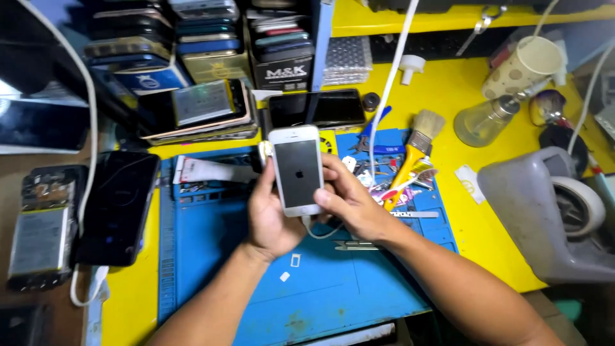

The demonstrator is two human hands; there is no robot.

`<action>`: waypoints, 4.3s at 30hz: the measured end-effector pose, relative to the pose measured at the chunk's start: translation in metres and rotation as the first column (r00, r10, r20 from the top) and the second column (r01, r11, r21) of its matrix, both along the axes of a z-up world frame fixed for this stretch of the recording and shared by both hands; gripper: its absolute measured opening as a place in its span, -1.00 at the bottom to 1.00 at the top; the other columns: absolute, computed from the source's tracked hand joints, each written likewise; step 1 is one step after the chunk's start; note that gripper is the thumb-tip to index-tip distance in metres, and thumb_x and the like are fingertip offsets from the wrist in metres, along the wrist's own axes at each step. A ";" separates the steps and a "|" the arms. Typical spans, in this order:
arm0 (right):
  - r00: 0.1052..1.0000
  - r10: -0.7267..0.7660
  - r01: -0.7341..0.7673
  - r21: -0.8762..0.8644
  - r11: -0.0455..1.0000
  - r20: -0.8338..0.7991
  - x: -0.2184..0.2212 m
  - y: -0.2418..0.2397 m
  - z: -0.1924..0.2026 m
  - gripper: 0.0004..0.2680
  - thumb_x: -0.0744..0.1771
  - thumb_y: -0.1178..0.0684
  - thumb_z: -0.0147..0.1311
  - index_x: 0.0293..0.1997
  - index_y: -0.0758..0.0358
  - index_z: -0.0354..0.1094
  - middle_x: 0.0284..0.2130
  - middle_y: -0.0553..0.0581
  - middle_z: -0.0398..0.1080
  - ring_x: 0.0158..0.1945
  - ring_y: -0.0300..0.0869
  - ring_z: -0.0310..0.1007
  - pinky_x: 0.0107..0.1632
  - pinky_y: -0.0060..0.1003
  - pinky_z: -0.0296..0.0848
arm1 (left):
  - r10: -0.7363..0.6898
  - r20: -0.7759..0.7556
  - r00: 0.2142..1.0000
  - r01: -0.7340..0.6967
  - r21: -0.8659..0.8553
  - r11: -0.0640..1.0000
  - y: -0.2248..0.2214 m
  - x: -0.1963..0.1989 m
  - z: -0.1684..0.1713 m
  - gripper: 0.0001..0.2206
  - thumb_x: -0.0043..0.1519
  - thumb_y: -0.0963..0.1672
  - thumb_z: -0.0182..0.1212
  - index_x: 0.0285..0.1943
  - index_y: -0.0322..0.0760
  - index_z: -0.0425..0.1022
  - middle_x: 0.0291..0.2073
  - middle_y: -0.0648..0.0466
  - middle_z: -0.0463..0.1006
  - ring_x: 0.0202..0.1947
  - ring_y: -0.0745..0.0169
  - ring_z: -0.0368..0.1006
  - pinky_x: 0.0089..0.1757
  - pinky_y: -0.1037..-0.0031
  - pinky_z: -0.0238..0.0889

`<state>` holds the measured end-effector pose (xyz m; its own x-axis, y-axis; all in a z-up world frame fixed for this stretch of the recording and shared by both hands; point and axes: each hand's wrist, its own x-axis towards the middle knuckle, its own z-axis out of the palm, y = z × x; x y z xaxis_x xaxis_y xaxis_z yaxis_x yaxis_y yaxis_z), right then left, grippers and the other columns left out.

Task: Testing the functionality and screen of a smartphone at a repair station and recording notes.

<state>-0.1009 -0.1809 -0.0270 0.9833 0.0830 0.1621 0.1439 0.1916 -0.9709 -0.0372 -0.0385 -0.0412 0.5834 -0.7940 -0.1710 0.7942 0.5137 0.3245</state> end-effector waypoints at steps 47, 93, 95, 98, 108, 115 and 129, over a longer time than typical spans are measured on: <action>1.000 -0.020 0.016 -0.204 0.979 -0.015 -0.002 0.008 0.011 -0.54 0.26 0.28 0.21 0.31 0.22 0.19 -0.31 0.04 0.23 -0.30 -0.29 0.13 -0.20 -0.36 0.37 | 0.172 0.212 0.962 -0.166 -0.047 0.985 -0.001 0.001 -0.013 -0.39 0.35 0.16 -0.12 0.01 -0.47 0.56 -0.15 -0.38 0.62 -0.34 -0.25 0.63 -0.38 0.27 0.51; 0.997 -0.009 0.034 -0.325 0.945 0.077 -0.006 -0.007 0.008 -0.66 0.34 0.07 0.11 0.24 0.19 0.14 -0.23 -0.07 0.10 -0.29 -0.35 0.08 -0.14 -0.41 0.24 | 0.093 0.278 0.956 -0.110 0.047 0.993 0.006 0.001 0.003 -0.33 0.26 0.18 0.06 0.14 -0.57 0.43 -0.24 -0.33 0.58 -0.33 -0.18 0.55 -0.29 0.22 0.45; 0.997 -0.009 0.034 -0.325 0.945 0.078 -0.008 -0.008 0.006 -0.64 0.34 0.07 0.11 0.27 0.20 0.13 -0.27 -0.07 0.11 -0.31 -0.35 0.08 -0.15 -0.41 0.24 | 0.094 0.267 0.959 -0.112 0.053 0.992 0.005 0.000 -0.005 -0.31 0.27 0.19 0.01 0.11 -0.60 0.44 -0.29 -0.38 0.57 -0.34 -0.21 0.55 -0.29 0.22 0.44; 0.995 -0.036 0.061 -0.288 0.956 0.089 -0.005 -0.009 0.017 -0.64 0.33 0.13 0.14 0.26 0.24 0.21 -0.34 -0.02 0.21 -0.34 -0.34 0.16 -0.20 -0.38 0.33 | 0.205 0.142 0.968 -0.222 0.111 0.969 -0.008 -0.011 0.008 -0.46 0.27 0.13 0.02 0.06 -0.44 0.51 -0.25 -0.30 0.62 -0.34 -0.12 0.55 -0.34 0.30 0.40; 0.995 -0.065 0.048 -0.222 0.974 -0.070 -0.004 0.000 -0.010 -0.46 0.21 0.37 0.26 0.31 0.14 0.16 -0.29 -0.06 0.12 -0.31 -0.30 0.12 -0.27 -0.41 0.41 | 0.136 0.255 0.957 -0.152 0.044 0.987 0.000 -0.004 0.007 -0.29 0.32 0.22 -0.18 -0.07 -0.54 0.55 -0.39 -0.34 0.63 -0.42 -0.11 0.65 -0.38 0.33 0.55; 0.992 -0.083 0.051 -0.299 0.953 -0.095 -0.005 0.009 0.015 -0.46 0.23 0.35 0.26 0.32 0.12 0.14 -0.37 -0.03 0.10 -0.34 -0.30 0.12 -0.26 -0.38 0.41 | 0.167 0.287 0.943 -0.174 -0.001 0.985 0.003 -0.008 0.012 -0.27 0.36 0.22 -0.22 -0.07 -0.57 0.56 -0.43 -0.34 0.61 -0.43 -0.10 0.64 -0.37 0.33 0.56; 0.988 -0.125 0.091 -0.318 0.944 -0.089 -0.008 0.006 0.001 -0.41 0.21 0.32 0.29 0.38 0.09 0.10 -0.36 -0.04 0.13 -0.33 -0.31 0.12 -0.25 -0.39 0.40 | 0.220 0.293 0.930 -0.209 -0.068 0.976 -0.005 -0.015 -0.012 -0.36 0.44 0.15 -0.24 0.00 -0.53 0.56 -0.20 -0.31 0.62 -0.37 -0.07 0.62 -0.34 0.28 0.57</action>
<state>-0.1094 -0.1748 -0.0256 0.9992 0.0046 0.0391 0.0394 -0.1342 -0.9902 -0.0527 -0.0432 -0.0535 0.7603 -0.6466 0.0618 0.5340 0.6764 0.5072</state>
